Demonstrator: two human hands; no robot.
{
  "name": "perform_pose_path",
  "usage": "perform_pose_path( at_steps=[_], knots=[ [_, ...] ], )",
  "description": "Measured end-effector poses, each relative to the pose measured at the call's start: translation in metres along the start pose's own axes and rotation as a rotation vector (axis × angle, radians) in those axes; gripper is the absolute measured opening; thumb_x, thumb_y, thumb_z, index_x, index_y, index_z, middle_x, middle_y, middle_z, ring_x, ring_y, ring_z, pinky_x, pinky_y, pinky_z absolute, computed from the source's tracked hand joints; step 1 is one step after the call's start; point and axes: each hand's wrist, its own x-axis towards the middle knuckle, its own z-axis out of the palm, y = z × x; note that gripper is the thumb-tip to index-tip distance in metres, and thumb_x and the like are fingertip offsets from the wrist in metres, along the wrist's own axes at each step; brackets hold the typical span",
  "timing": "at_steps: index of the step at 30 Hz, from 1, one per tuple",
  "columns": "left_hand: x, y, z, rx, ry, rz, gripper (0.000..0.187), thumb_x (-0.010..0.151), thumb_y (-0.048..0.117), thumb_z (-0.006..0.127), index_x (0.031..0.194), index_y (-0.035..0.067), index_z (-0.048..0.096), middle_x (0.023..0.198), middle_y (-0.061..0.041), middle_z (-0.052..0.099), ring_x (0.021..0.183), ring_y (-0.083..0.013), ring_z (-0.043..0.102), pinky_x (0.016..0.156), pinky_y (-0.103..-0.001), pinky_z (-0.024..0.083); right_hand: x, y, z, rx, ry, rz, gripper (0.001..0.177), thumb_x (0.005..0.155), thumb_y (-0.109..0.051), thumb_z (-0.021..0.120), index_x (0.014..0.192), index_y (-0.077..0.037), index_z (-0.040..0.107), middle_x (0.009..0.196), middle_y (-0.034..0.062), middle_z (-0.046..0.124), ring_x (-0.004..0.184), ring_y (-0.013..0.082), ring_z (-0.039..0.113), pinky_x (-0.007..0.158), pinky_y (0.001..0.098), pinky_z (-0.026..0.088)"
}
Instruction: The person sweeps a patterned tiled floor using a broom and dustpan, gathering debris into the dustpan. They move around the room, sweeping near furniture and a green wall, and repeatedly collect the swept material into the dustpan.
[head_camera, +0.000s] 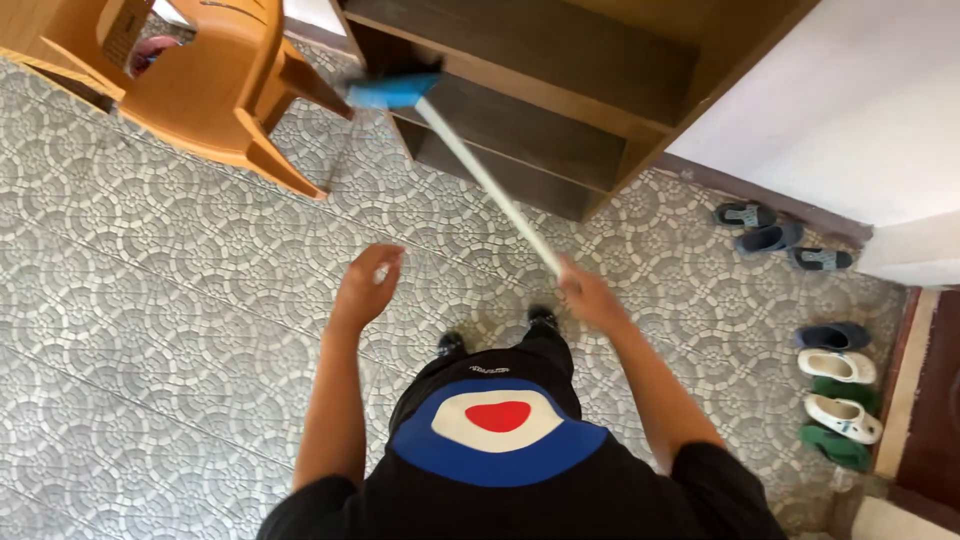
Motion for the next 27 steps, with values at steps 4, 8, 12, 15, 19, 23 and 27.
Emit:
perform_pose_path(
  at_steps=[4,8,12,15,19,23,27],
  knots=[
    [-0.06,-0.04,-0.043,0.01,0.082,-0.1,0.02,0.093,0.003,0.07,0.113,0.006,0.074,0.096,-0.015,0.076,0.09,-0.0343,0.074,0.082,-0.042,0.058,0.048,0.021,0.038,0.023,0.104,0.008,0.04,0.102,-0.037,0.049,0.135,-0.018,0.062,0.119,0.0177,0.071,0.113,0.0397,0.066,0.097,0.055,0.05],
    [-0.089,-0.077,-0.051,-0.033,0.014,-0.312,0.02,0.096,0.008,0.067,0.114,0.009,0.074,0.106,-0.011,0.078,0.098,-0.0297,0.075,0.083,-0.039,0.06,0.001,0.004,0.076,0.074,-0.098,0.392,0.06,0.094,-0.059,0.05,0.152,-0.046,0.05,0.138,0.0142,0.065,0.108,0.0367,0.072,0.089,0.0482,0.055],
    [-0.061,-0.089,-0.017,-0.092,-0.132,-0.252,0.024,0.095,0.004,0.065,0.118,0.006,0.072,0.11,-0.017,0.075,0.105,-0.0363,0.072,0.09,-0.047,0.059,-0.085,-0.029,0.077,0.264,-0.197,0.375,0.059,0.09,-0.042,0.056,0.138,-0.011,0.068,0.141,0.022,0.064,0.134,0.0397,0.056,0.114,0.0487,0.044],
    [-0.021,-0.06,0.002,-0.071,-0.277,0.04,0.037,0.085,-0.001,0.07,0.122,0.007,0.07,0.116,-0.016,0.071,0.115,-0.0399,0.064,0.102,-0.05,0.05,-0.126,-0.005,0.083,0.848,-0.262,0.585,0.044,0.1,-0.031,0.064,0.143,-0.024,0.066,0.057,0.0056,0.049,0.039,0.0149,0.04,0.033,0.0238,0.031],
    [0.03,-0.019,0.028,0.308,-0.591,0.098,0.06,0.082,0.018,0.061,0.141,0.024,0.057,0.152,-0.012,0.044,0.145,-0.0405,0.035,0.106,-0.067,0.039,-0.179,-0.01,0.044,1.029,-0.329,0.574,0.046,0.103,-0.02,0.056,0.148,-0.014,0.057,0.053,0.003,0.035,0.028,0.0096,0.031,0.022,0.0218,0.027],
    [0.074,0.022,0.043,0.296,-0.547,0.364,0.048,0.078,0.021,0.062,0.125,0.03,0.066,0.125,0.002,0.069,0.134,-0.0251,0.055,0.115,-0.074,0.017,-0.205,-0.039,0.014,1.275,-0.243,0.422,0.039,0.102,-0.02,0.051,0.138,-0.01,0.063,0.046,0.004,0.029,0.022,0.0142,0.028,0.02,0.0254,0.025],
    [0.123,0.047,0.075,0.438,-0.353,0.598,0.038,0.076,0.025,0.063,0.114,0.029,0.067,0.12,0.003,0.067,0.136,-0.021,0.05,0.119,-0.068,0.012,-0.196,-0.056,0.012,1.578,-0.228,0.287,0.034,0.105,-0.028,0.046,0.123,-0.011,0.069,0.042,0.0028,0.027,0.018,0.0142,0.03,0.015,0.0265,0.024]
  ],
)
